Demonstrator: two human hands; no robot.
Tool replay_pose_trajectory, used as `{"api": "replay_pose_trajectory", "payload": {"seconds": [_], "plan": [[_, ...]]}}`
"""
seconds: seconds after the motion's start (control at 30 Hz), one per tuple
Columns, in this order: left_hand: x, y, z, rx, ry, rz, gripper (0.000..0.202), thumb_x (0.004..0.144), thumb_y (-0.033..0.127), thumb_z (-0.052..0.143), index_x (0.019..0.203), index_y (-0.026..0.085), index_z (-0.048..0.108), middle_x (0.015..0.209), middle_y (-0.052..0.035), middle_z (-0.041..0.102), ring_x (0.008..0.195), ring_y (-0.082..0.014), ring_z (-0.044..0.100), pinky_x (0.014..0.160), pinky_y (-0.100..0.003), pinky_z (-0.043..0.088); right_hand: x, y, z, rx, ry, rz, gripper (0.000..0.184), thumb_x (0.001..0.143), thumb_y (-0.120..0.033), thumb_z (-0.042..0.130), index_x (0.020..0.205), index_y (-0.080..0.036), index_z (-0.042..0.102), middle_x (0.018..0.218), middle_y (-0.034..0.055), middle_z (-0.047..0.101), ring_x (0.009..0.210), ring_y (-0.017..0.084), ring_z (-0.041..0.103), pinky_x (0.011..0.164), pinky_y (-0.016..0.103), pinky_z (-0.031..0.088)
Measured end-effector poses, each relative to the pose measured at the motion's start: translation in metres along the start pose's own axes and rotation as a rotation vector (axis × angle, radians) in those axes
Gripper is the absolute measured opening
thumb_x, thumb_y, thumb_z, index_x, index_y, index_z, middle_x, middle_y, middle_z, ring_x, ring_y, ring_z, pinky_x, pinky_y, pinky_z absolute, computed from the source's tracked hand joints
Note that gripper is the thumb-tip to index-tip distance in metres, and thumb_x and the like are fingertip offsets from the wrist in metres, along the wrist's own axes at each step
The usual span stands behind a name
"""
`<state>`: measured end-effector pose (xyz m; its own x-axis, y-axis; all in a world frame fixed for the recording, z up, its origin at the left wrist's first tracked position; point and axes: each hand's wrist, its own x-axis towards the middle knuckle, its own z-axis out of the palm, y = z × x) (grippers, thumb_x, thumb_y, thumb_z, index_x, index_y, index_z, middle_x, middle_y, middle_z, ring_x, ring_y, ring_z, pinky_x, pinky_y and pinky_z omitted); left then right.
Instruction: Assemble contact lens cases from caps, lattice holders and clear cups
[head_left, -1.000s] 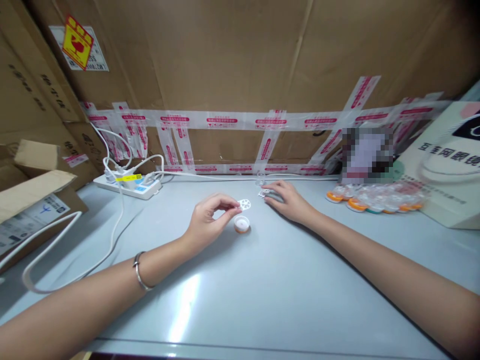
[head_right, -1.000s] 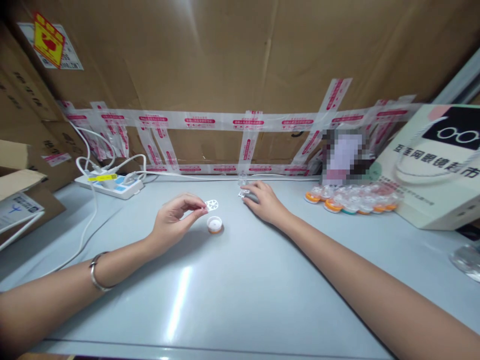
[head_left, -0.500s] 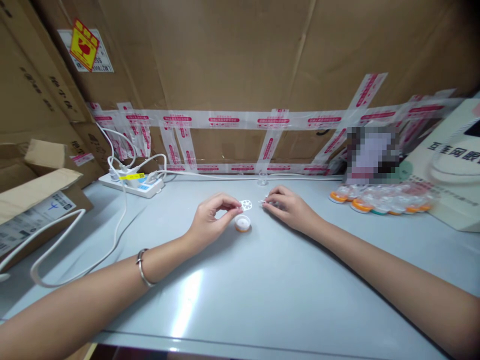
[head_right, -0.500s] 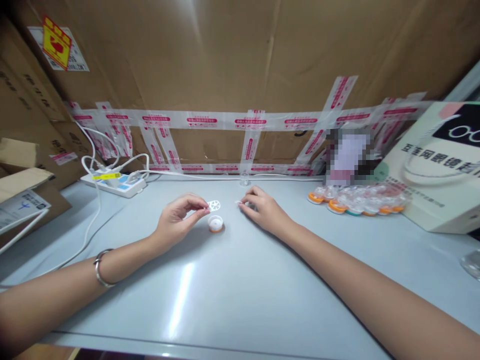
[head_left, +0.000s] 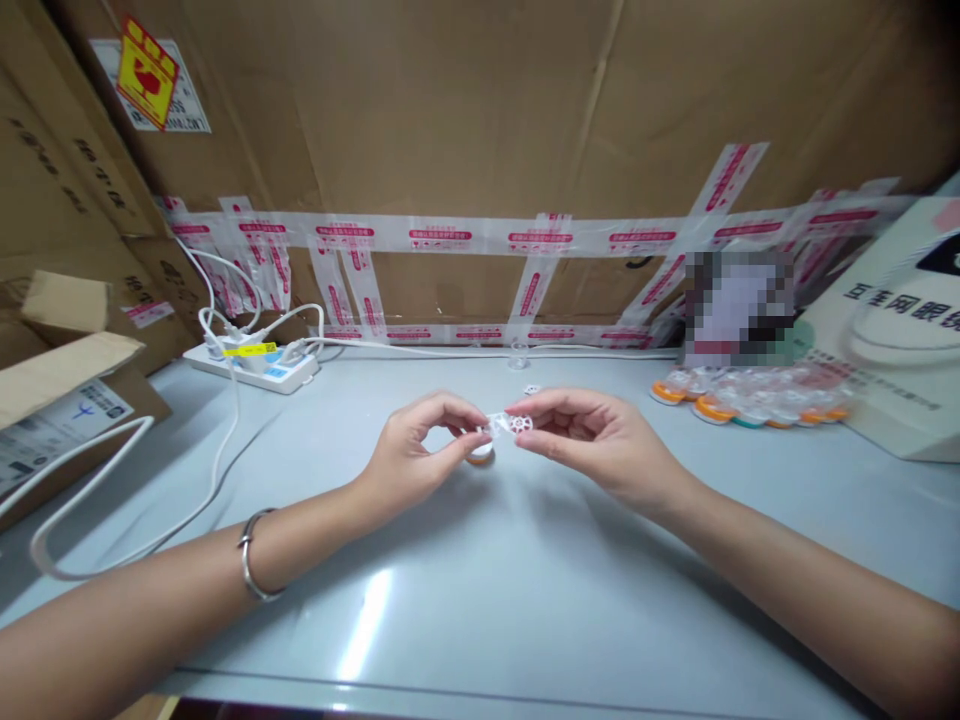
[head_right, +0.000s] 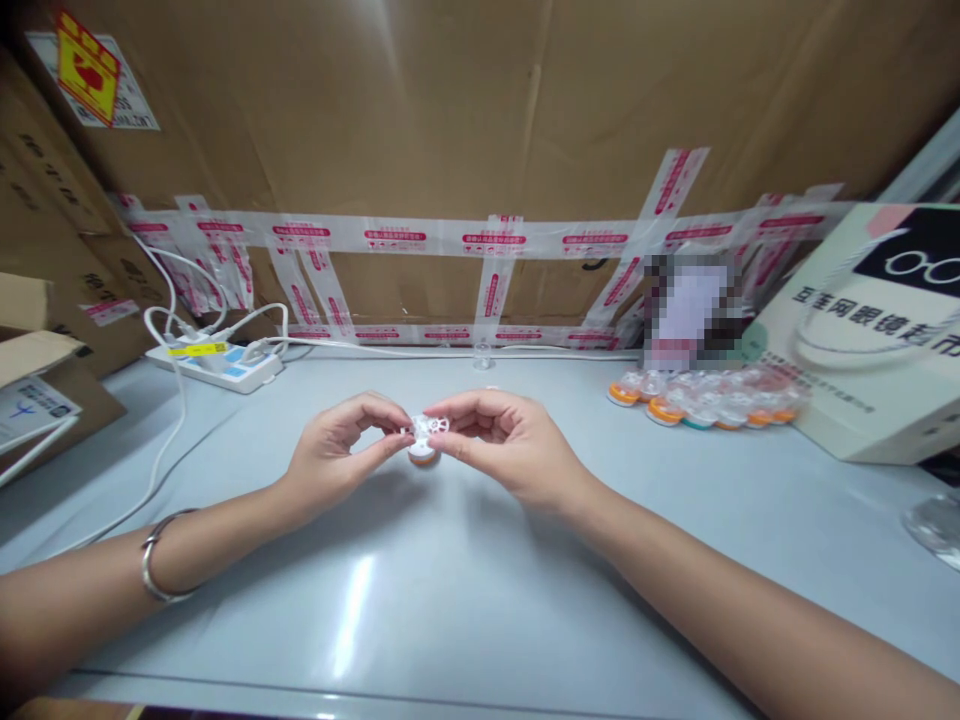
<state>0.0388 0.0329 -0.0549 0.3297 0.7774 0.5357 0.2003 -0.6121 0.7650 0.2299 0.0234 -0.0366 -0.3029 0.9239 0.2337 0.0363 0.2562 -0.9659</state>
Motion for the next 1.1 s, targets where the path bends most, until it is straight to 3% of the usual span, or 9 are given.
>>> {"api": "replay_pose_trajectory", "payload": {"seconds": [0.17, 0.33, 0.53, 0.8, 1.1], "plan": [[0.001, 0.004, -0.001, -0.051, -0.043, -0.005, 0.002, 0.077, 0.016, 0.063, 0.076, 0.015, 0.061, 0.073, -0.0028, 0.066, 0.069, -0.0134, 0.063, 0.067, -0.026, 0.051, -0.002, 0.0, 0.004, -0.15, 0.017, -0.072, 0.02, 0.063, -0.027, 0.076, 0.08, -0.019, 0.068, 0.073, 0.0006, 0.065, 0.068, 0.012, 0.06, 0.067, 0.028, 0.051], [0.004, 0.007, -0.003, -0.043, -0.033, -0.012, 0.003, 0.076, 0.017, 0.063, 0.075, 0.015, 0.062, 0.074, -0.0039, 0.067, 0.071, -0.0146, 0.064, 0.067, -0.027, 0.052, -0.003, 0.001, 0.006, -0.256, 0.106, -0.216, 0.015, 0.071, -0.029, 0.069, 0.084, -0.021, 0.07, 0.084, 0.0031, 0.061, 0.074, 0.013, 0.06, 0.065, 0.029, 0.053], [0.006, 0.01, -0.005, -0.041, 0.001, 0.005, 0.003, 0.075, 0.016, 0.065, 0.073, 0.015, 0.062, 0.074, -0.0044, 0.068, 0.072, -0.0149, 0.064, 0.071, -0.028, 0.052, -0.003, -0.002, 0.009, -0.329, 0.176, -0.285, 0.017, 0.071, -0.024, 0.069, 0.088, -0.025, 0.071, 0.08, 0.0023, 0.067, 0.073, 0.015, 0.063, 0.064, 0.029, 0.055], [0.006, 0.013, -0.005, -0.077, 0.018, -0.018, 0.004, 0.074, 0.014, 0.065, 0.072, 0.015, 0.062, 0.074, -0.004, 0.068, 0.072, -0.0139, 0.064, 0.071, -0.026, 0.051, -0.007, -0.007, 0.013, -0.274, 0.263, -0.385, 0.018, 0.069, -0.019, 0.07, 0.085, -0.027, 0.072, 0.08, 0.0011, 0.066, 0.071, 0.013, 0.062, 0.057, 0.024, 0.055], [0.004, 0.015, -0.002, -0.166, 0.013, -0.04, 0.005, 0.075, 0.015, 0.064, 0.072, 0.015, 0.06, 0.074, -0.0031, 0.066, 0.072, -0.0141, 0.064, 0.067, -0.026, 0.054, -0.005, 0.0, 0.014, -0.37, 0.227, -0.441, 0.022, 0.072, -0.016, 0.068, 0.088, -0.03, 0.072, 0.08, 0.0003, 0.065, 0.073, 0.013, 0.061, 0.067, 0.027, 0.054]]}}
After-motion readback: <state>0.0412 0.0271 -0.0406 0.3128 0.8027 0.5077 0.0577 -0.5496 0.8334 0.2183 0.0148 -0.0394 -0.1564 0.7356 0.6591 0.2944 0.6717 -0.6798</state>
